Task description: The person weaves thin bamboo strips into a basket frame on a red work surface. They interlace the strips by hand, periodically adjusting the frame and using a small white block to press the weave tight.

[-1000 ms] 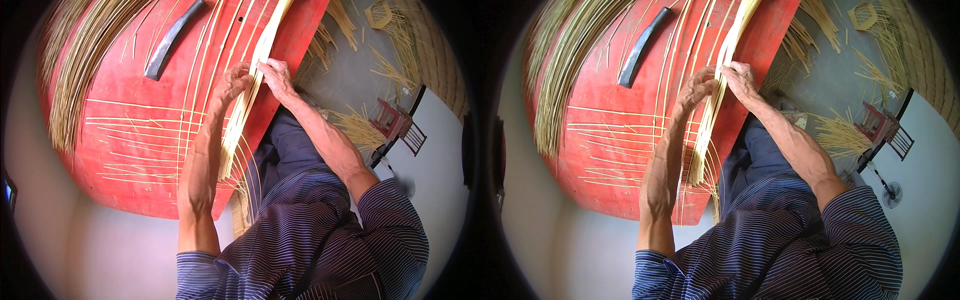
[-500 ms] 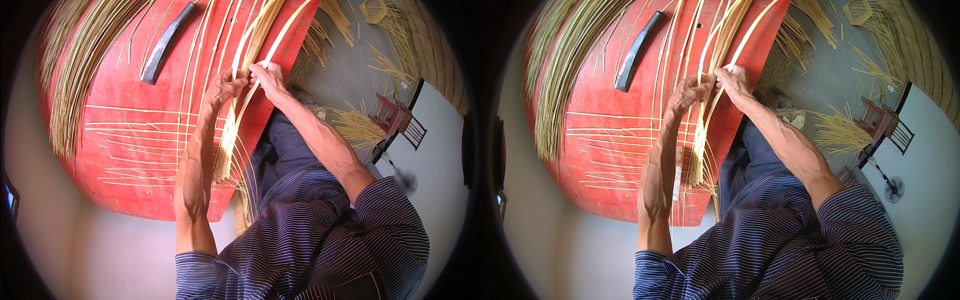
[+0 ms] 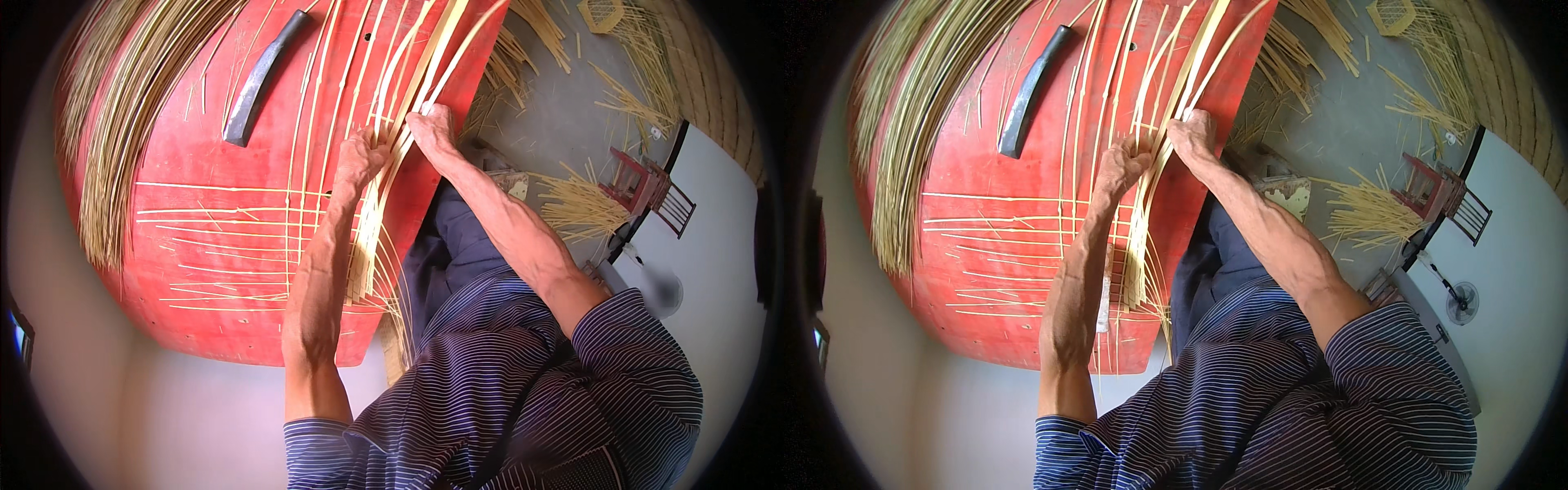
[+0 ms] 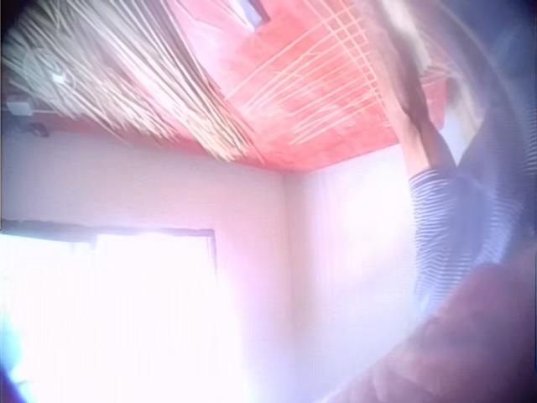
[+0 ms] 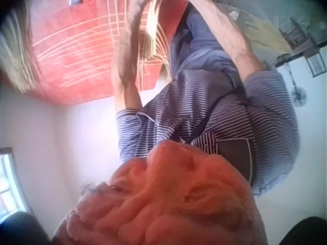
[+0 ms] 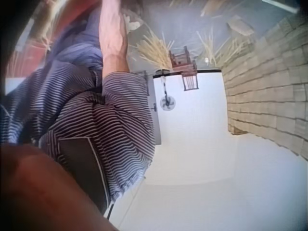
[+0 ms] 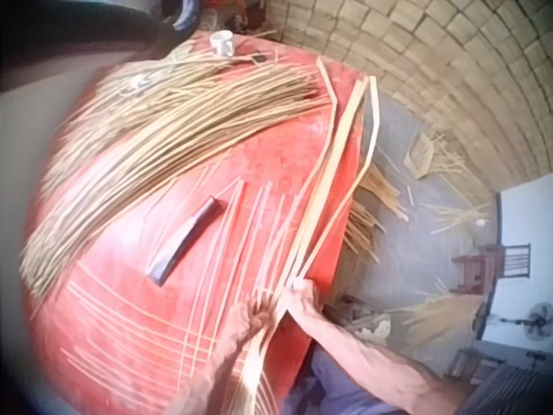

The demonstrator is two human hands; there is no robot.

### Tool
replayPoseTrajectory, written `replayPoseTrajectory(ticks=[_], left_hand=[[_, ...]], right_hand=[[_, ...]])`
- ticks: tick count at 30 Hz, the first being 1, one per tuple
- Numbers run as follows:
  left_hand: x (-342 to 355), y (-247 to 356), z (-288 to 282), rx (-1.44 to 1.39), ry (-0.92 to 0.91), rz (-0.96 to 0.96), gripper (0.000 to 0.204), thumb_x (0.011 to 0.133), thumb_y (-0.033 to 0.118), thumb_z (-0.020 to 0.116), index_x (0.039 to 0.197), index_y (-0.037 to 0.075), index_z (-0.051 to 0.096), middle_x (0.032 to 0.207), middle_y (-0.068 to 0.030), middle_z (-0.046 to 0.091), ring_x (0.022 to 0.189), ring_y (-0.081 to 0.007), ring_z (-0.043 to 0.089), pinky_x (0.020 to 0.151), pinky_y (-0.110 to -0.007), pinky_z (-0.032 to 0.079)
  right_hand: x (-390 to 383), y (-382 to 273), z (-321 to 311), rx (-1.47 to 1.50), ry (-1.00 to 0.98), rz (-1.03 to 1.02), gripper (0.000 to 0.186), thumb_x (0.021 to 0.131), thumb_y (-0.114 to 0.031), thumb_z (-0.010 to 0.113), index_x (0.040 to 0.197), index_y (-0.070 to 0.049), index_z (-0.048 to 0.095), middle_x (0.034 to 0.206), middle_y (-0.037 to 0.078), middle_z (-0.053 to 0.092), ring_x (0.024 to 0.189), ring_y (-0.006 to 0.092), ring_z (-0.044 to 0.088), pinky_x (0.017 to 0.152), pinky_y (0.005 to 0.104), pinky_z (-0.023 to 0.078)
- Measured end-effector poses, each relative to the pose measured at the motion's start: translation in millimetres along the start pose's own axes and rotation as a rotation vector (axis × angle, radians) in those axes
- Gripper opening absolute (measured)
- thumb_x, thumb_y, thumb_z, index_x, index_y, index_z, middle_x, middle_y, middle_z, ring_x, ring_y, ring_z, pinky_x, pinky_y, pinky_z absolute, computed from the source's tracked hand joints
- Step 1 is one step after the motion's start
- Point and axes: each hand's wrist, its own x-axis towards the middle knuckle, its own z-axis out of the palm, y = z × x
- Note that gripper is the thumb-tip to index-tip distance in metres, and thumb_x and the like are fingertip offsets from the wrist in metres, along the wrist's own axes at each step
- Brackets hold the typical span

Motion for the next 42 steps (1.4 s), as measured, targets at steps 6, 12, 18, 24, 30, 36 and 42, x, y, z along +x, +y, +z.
replayPoseTrajectory(ticks=[6,12,18,24,30,36,42], left_hand=[[-2,13,4,0.217,0.043,0.003,0.022,0.078,0.008,0.06,0.097,0.0,0.065,0.083,-0.017,0.07,0.077,-0.0256,0.068,0.072,-0.041,0.053],[9,-2,11,0.145,0.062,0.112,0.02,0.076,0.01,0.06,0.092,-0.002,0.06,0.082,-0.0271,0.067,0.086,-0.0437,0.067,0.069,-0.051,0.053],[16,9,34,0.459,0.278,0.158,0.017,0.085,0.013,0.059,0.086,-0.003,0.064,0.082,-0.0288,0.067,0.081,-0.0475,0.066,0.072,-0.055,0.053],[7,21,32,0.54,0.261,0.114,0.016,0.089,0.013,0.054,0.089,-0.002,0.059,0.083,-0.028,0.066,0.08,-0.0478,0.065,0.07,-0.057,0.051],[7,21,32,0.553,0.29,0.152,0.016,0.09,0.017,0.059,0.089,0.0,0.057,0.08,-0.0258,0.064,0.078,-0.0467,0.065,0.066,-0.058,0.051],[7,25,41,0.623,0.321,0.146,0.018,0.09,0.018,0.059,0.084,0.001,0.057,0.077,-0.027,0.064,0.075,-0.0475,0.065,0.064,-0.057,0.051],[13,14,26,0.495,0.24,0.049,0.015,0.086,0.01,0.056,0.096,-0.001,0.06,0.077,-0.0266,0.067,0.076,-0.0443,0.068,0.064,-0.052,0.053]], right_hand=[[26,20,15,0.326,-0.167,0.107,0.011,0.072,-0.006,0.065,0.078,0.002,0.069,0.067,0.007,0.065,0.063,0.0182,0.066,0.056,0.0313,0.052],[17,9,0,0.609,-0.354,0.211,0.016,0.077,-0.004,0.061,0.086,0.0,0.074,0.083,0.01,0.073,0.071,0.02,0.071,0.062,0.0335,0.057],[16,14,1,0.628,-0.367,0.237,0.019,0.083,-0.004,0.057,0.094,0.005,0.069,0.092,0.016,0.072,0.083,0.0277,0.072,0.073,0.0376,0.06],[14,20,2,0.732,-0.331,0.221,0.021,0.085,-0.003,0.053,0.101,0.004,0.065,0.092,0.018,0.072,0.084,0.0306,0.072,0.076,0.0423,0.06],[14,16,2,0.694,-0.326,0.262,0.02,0.085,-0.004,0.056,0.101,0.003,0.066,0.085,0.014,0.071,0.082,0.0272,0.071,0.072,0.0426,0.059],[17,24,1,0.699,-0.297,0.215,0.014,0.079,-0.002,0.059,0.087,0.002,0.07,0.082,0.012,0.071,0.074,0.0233,0.07,0.066,0.0366,0.059],[13,13,4,0.655,-0.348,0.128,0.011,0.076,-0.001,0.061,0.082,0.003,0.069,0.08,0.013,0.071,0.07,0.0232,0.069,0.064,0.0358,0.057]])
